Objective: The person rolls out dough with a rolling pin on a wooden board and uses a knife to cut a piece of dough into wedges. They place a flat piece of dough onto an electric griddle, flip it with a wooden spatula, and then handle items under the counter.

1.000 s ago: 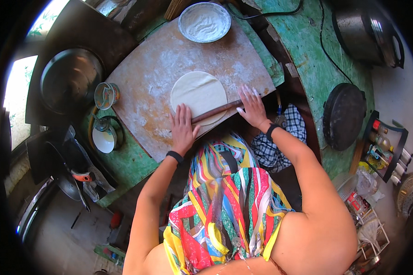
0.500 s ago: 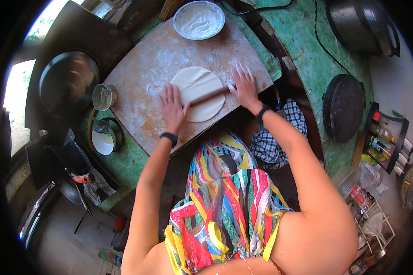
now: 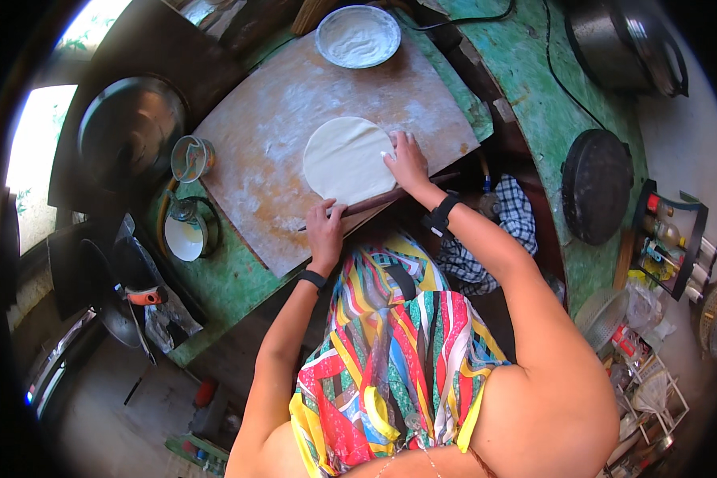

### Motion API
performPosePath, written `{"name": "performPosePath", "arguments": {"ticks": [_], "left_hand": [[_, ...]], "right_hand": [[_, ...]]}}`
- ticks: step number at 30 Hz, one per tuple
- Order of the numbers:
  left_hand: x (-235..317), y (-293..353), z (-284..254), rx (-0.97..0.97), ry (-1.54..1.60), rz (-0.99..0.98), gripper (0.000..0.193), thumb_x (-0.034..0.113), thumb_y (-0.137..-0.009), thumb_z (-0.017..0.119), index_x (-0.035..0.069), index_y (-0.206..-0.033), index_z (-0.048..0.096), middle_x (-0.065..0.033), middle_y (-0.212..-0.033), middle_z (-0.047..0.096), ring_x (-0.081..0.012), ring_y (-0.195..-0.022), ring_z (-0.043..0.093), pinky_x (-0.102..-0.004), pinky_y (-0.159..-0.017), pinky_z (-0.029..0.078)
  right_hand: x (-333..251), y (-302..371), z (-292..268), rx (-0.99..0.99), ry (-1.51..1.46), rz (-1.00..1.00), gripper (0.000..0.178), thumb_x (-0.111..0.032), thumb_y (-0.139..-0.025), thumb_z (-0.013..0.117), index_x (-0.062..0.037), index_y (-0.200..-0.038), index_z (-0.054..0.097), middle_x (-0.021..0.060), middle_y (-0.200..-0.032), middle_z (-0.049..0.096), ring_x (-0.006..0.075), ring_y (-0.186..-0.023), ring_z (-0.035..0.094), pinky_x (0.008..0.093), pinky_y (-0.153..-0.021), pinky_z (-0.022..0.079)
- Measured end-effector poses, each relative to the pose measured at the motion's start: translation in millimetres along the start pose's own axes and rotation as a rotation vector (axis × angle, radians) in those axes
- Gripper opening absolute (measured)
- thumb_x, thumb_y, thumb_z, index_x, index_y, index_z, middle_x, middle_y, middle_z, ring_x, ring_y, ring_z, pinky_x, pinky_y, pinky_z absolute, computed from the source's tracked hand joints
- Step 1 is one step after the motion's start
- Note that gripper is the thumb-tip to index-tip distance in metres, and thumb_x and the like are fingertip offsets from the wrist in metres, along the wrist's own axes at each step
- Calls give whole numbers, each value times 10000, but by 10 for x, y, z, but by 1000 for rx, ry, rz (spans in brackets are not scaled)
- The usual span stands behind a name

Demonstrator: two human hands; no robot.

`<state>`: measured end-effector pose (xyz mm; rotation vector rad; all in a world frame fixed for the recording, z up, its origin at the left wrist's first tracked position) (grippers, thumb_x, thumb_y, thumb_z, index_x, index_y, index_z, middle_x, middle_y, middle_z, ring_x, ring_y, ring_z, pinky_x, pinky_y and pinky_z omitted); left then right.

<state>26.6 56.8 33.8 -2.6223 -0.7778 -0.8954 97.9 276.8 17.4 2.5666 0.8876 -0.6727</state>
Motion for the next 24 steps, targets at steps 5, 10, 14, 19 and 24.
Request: {"name": "performPosePath", "arguments": {"ticks": [5,10,14,19,24], "left_hand": [[-44,335,-90,-23,28,-59,235,39,-722,526,86,-943,595,-101,-971,549,-273,-916,518,-378,-788,405],[-119,517,-197,-16,8,-43,271,-3,-682,551,86,-935,590,-92,-941,544,-276,-898,516,-378,-771,415],[-153,544,-236,-17,26,-21,267,1,-687,549,83,-937,593,-89,-925,546,-269,-882,518,-376,-760,414],[-211,611,-253,-56,28,-25,270,3,-685,550,82,-940,596,-93,-905,549,-266,-867,523,-370,-751,418],[-359,592,-240,-51,83,-127,331,-22,-657,570,82,-971,593,-111,-964,547,-290,-908,516,-391,-783,415]], "right_hand": [[117,49,26,-231,101,149,305,-280,-734,646,-64,-926,550,114,-714,600,320,-730,597,428,-665,466],[56,156,189,-497,414,36,231,-258,-757,609,-29,-781,623,140,-767,643,280,-719,629,399,-638,491],[156,399,780,-721,-393,404,180,-163,-786,559,2,-761,626,122,-656,633,184,-566,617,339,-536,490],[-710,876,833,-953,-221,-304,246,-163,-811,499,-33,-968,637,89,-726,646,195,-667,619,327,-646,482],[-530,464,124,-429,164,-428,275,-206,-799,535,-72,-1035,582,133,-1024,584,296,-967,534,387,-815,428]]}}
Point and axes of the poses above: each hand's wrist, its own y-axis away from the middle knuckle, its own z-axis out of the palm, x = y × z, the point moved 5 cm from there along -y, towards the middle knuckle
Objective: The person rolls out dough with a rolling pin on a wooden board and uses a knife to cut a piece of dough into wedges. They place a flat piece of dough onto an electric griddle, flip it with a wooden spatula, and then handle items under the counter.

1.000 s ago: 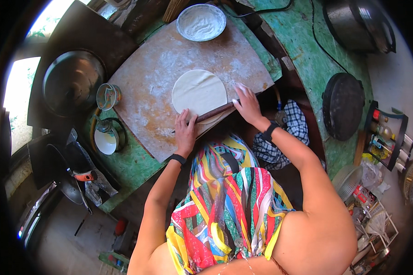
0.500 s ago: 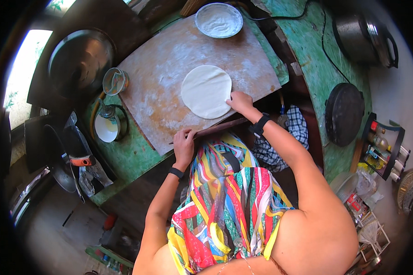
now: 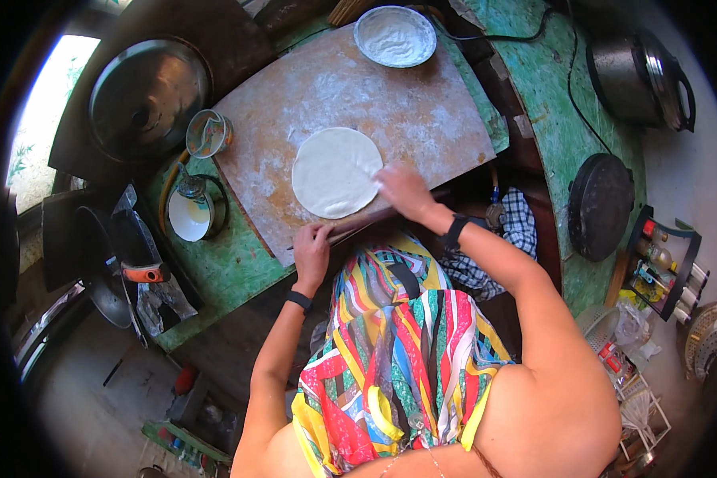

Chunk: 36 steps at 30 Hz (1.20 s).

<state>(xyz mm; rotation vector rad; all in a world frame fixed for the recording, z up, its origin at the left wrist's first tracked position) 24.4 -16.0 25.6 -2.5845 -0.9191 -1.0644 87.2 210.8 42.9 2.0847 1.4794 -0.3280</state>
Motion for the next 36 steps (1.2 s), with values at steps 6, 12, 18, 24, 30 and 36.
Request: {"name": "performPosePath", "arguments": {"ticks": [6,12,18,24,30,36], "left_hand": [[-137,-338,-46,90,-193,12,489,167,-748,597,67,-1207,463,-163,-1309,370,-329,-1241,323,-466,-1032,238],[-335,-920,-176,131,-355,-34,690,382,-817,531,8,-1342,284,-203,-1401,252,-330,-1320,201,-515,-1066,122],[-664,-1501,-488,323,-417,-195,644,358,-846,499,-13,-1330,290,-218,-1392,258,-347,-1307,217,-523,-1059,127],[-297,-993,-176,144,-408,-139,686,385,-827,512,-6,-1340,278,-227,-1400,244,-348,-1320,192,-531,-1059,107],[22,-268,191,-47,-271,-84,805,450,-762,575,-12,-1348,271,-201,-1432,203,-312,-1346,151,-516,-1068,105],[-207,-1116,-75,113,-387,-117,729,430,-806,526,-10,-1337,293,-203,-1409,250,-321,-1328,189,-519,-1055,148]], "right_hand": [[410,45,-128,239,267,53,551,-247,-790,569,-67,-1280,392,168,-1318,374,312,-1252,312,430,-1048,215],[434,-563,-275,352,368,51,588,-297,-787,559,-40,-1284,378,177,-1346,352,300,-1267,303,437,-1060,198],[326,-1368,-525,493,394,9,582,-311,-788,541,-32,-1275,390,177,-1348,362,297,-1257,324,419,-1062,196],[410,-739,-380,316,353,-138,649,-333,-784,558,-28,-1312,335,166,-1370,330,275,-1300,261,412,-1084,154],[499,220,-145,55,313,-111,676,-310,-776,577,-21,-1325,309,169,-1383,303,277,-1309,242,415,-1083,160],[529,-503,-353,284,340,-18,649,-296,-771,578,-19,-1306,336,175,-1372,315,296,-1294,262,425,-1073,178]]}}
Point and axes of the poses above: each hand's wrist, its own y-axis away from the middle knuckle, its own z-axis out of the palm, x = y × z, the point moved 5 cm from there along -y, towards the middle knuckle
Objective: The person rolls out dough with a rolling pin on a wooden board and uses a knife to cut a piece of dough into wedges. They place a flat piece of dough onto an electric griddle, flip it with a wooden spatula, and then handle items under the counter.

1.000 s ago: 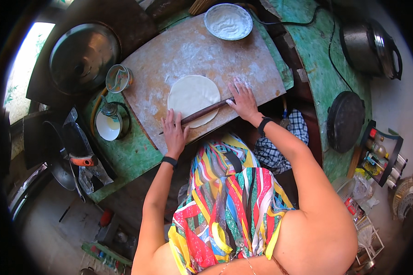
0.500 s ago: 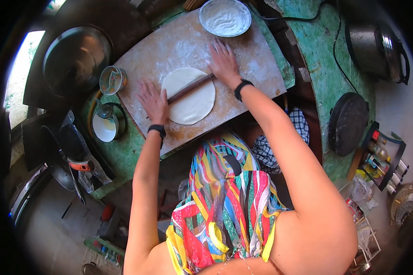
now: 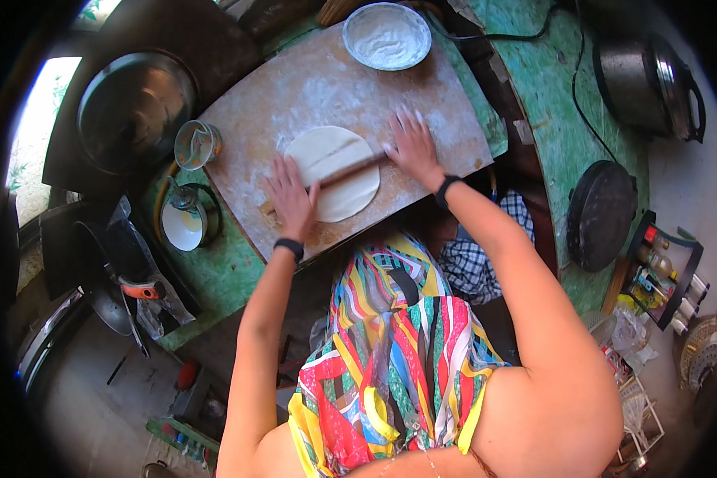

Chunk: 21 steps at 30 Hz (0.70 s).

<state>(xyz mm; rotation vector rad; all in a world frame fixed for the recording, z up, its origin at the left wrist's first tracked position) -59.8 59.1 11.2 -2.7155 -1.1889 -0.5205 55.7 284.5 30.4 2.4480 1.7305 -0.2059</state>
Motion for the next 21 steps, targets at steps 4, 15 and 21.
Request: {"name": "performPosePath", "arguments": {"ticks": [4,15,21], "left_hand": [[-197,-302,-12,126,-82,-35,686,430,-818,506,7,-1326,324,-196,-1401,266,-329,-1309,220,-519,-1051,154],[209,546,-55,84,215,148,385,81,-722,625,72,-1093,524,-155,-1219,454,-327,-1126,425,-432,-971,333],[380,643,-186,51,356,59,283,13,-670,624,73,-932,537,-89,-904,539,-286,-878,509,-387,-762,401]], "right_hand": [[-79,-448,16,114,34,46,570,-263,-779,565,-29,-1267,385,174,-1338,358,301,-1271,294,429,-1056,208],[-625,-591,170,-50,-285,243,393,-219,-746,635,-59,-1079,504,174,-1015,572,333,-930,555,433,-747,458],[-106,-232,269,-416,-250,184,297,-295,-757,602,-113,-989,568,141,-896,626,329,-871,591,425,-719,461]]}}
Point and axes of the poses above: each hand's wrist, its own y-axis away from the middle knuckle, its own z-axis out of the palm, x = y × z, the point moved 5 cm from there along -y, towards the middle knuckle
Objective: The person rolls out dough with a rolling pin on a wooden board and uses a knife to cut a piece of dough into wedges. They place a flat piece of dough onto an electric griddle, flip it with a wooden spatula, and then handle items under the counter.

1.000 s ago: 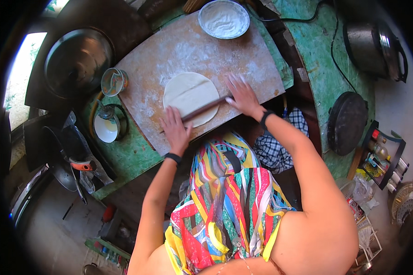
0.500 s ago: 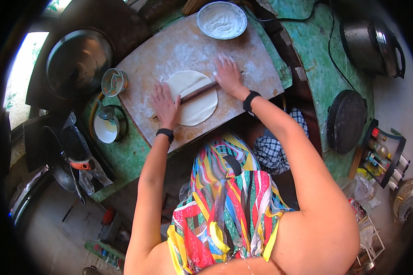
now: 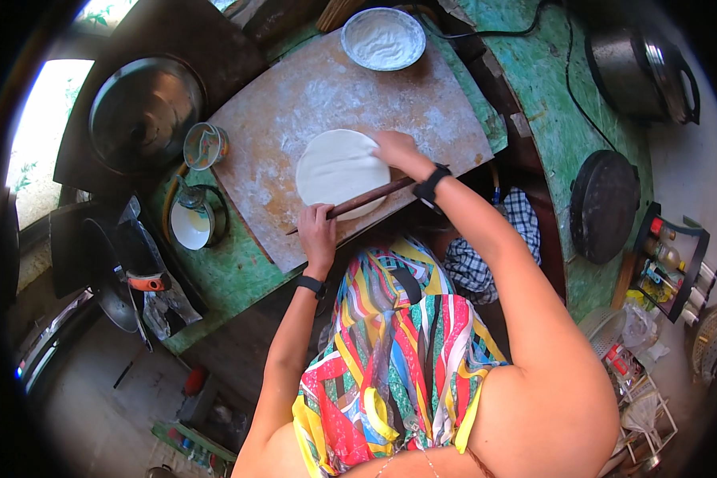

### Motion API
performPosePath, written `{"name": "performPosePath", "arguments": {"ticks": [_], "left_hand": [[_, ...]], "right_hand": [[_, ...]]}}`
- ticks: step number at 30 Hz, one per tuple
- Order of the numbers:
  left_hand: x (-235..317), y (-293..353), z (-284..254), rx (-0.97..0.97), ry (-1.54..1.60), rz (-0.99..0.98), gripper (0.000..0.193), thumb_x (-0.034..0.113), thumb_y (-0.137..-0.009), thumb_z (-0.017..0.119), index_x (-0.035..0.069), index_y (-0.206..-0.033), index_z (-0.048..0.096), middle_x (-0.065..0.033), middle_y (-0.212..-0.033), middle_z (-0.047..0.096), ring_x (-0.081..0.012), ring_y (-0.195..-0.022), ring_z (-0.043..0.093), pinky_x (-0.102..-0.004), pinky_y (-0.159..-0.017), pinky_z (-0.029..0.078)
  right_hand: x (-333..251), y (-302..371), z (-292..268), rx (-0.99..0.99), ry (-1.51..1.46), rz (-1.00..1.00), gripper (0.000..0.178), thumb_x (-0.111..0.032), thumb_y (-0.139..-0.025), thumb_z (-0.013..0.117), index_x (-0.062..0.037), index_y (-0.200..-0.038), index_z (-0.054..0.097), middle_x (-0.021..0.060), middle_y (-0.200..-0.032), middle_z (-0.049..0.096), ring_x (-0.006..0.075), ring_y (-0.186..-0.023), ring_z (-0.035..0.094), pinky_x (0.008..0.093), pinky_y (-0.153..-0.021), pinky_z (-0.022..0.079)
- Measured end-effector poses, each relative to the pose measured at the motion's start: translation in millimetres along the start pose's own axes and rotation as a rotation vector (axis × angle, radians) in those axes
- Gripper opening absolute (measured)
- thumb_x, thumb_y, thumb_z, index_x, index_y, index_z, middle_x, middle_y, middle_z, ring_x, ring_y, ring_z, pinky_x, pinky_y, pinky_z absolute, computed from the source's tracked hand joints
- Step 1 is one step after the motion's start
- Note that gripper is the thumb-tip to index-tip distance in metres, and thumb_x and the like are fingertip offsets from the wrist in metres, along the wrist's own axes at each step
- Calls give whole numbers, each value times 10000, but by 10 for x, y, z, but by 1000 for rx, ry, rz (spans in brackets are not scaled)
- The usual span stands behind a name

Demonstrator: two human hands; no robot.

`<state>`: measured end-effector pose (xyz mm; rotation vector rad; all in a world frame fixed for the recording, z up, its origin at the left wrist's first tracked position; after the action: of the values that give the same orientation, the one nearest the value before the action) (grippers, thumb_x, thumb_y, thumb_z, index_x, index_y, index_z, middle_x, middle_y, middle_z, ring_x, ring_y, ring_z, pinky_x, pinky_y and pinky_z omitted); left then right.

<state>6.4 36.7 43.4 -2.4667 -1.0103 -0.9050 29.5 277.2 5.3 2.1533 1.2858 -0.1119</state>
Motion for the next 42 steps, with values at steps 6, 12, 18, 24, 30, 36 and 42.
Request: {"name": "performPosePath", "arguments": {"ticks": [6,12,18,24,30,36,42], "left_hand": [[59,19,37,-73,49,18,239,12,-679,626,76,-899,561,-93,-920,542,-291,-880,512,-387,-747,413],[16,-492,254,-101,-212,160,594,307,-757,628,46,-1250,423,-172,-1356,338,-313,-1282,285,-474,-1038,229],[-321,-1114,165,32,-396,70,702,441,-828,501,22,-1350,289,-196,-1415,243,-333,-1322,203,-497,-1064,150],[-379,-1662,37,130,-450,8,647,438,-865,450,10,-1330,314,-199,-1404,261,-339,-1308,227,-500,-1056,169],[-374,-934,139,-55,-419,110,701,431,-823,501,16,-1347,288,-193,-1417,236,-332,-1321,202,-511,-1065,134],[-344,-795,76,-81,-338,115,700,416,-828,500,14,-1353,272,-198,-1412,242,-341,-1318,203,-508,-1064,137],[-503,-1600,-110,118,-389,16,638,387,-856,482,9,-1336,297,-218,-1398,256,-344,-1314,209,-511,-1053,160]], "right_hand": [[437,964,-23,80,-52,227,289,-305,-773,578,-95,-971,595,137,-873,610,307,-895,577,399,-781,449],[309,1119,23,525,193,51,594,-296,-783,565,-48,-1289,378,168,-1348,336,320,-1267,280,445,-1062,173],[263,526,-314,624,200,90,599,-296,-793,555,-68,-1311,361,203,-1369,304,321,-1280,274,447,-1064,175],[252,43,-716,762,164,108,593,-277,-804,553,-92,-1327,341,194,-1361,318,314,-1274,283,455,-1062,173],[125,632,-301,585,230,-51,646,-307,-800,557,-100,-1355,302,182,-1370,307,309,-1273,286,452,-1061,183],[94,646,-254,490,260,-87,616,-304,-795,557,-87,-1330,341,189,-1340,345,320,-1263,298,446,-1058,194],[137,-180,-654,650,218,72,548,-300,-798,549,-60,-1269,403,191,-1330,356,320,-1266,293,437,-1059,193]]}}
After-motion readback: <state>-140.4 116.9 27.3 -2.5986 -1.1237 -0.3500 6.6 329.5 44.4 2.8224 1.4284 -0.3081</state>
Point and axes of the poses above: each hand's wrist, its own y-axis away from the middle knuckle, its own z-axis out of the palm, x = y × z, the point moved 5 cm from there along -y, towards the middle knuckle
